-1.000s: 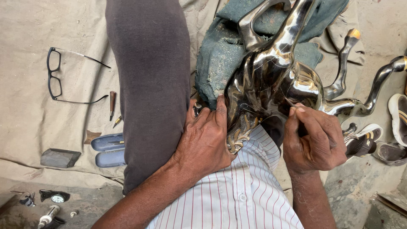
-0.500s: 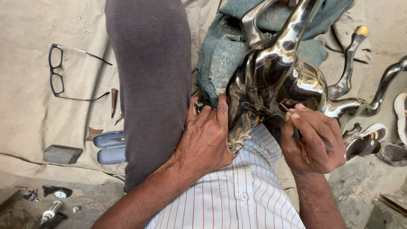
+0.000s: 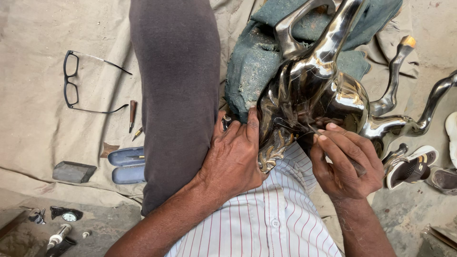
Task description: The person sits on the ground holding a polished metal horse figurine braced against a green pad on their lap and works over its surface with a small pointed hand tool, repositioning and turning the figurine to tool different areas including the mane, body and legs.
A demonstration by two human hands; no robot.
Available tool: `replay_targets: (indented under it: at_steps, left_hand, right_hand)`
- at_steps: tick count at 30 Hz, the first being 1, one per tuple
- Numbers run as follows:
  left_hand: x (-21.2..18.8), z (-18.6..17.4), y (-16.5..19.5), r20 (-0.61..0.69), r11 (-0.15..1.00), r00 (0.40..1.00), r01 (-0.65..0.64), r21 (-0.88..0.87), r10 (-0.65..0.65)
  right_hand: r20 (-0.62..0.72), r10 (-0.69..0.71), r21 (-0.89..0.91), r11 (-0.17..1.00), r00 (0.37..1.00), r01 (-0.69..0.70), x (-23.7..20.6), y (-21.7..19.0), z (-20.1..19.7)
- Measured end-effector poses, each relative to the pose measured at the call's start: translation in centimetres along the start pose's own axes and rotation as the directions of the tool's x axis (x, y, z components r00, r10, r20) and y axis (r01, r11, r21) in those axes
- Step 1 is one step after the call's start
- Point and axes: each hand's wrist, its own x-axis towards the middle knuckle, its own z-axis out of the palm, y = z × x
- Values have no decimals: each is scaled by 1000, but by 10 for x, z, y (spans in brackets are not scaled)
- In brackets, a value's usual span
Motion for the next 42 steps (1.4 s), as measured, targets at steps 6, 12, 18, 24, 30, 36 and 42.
replay_targets:
  at_steps: [6,12,18,24,30,36,42]
  left_hand:
    - [-1,-1,0,19,1000,1000,7,17,-7]
    - [-2,-3,1,-2,1000,1000,1,-17,-1]
    - [-4,-4,0,11,1000,1000,4,-6,-4]
    - [-4,-1,-1,-9,1000,1000,2,-16,-2]
    - [-3,1,-4,-8,1000,1000,-13,6,13]
    - [-3,2,-5,-39,1000,999,-10,13,10]
    - [-3,1,-6,-9,1000,1000,-9,14,10]
  right_hand:
    - [28,-28,13,1000,999,28,5,-3,-2]
    - [45,-51,14,999,998,50,1,-1,-3]
    - [6,-38,109,993,999,38,6,11,0]
    - [31,-112,288,952,993,98,49,37,-1]
    - [157,-171,221,966,973,134,76,19,-8]
    - [131,-214,202,962,968,185,82,15,-1]
    - [140,-201,184,968,970,174,77,17,-1]
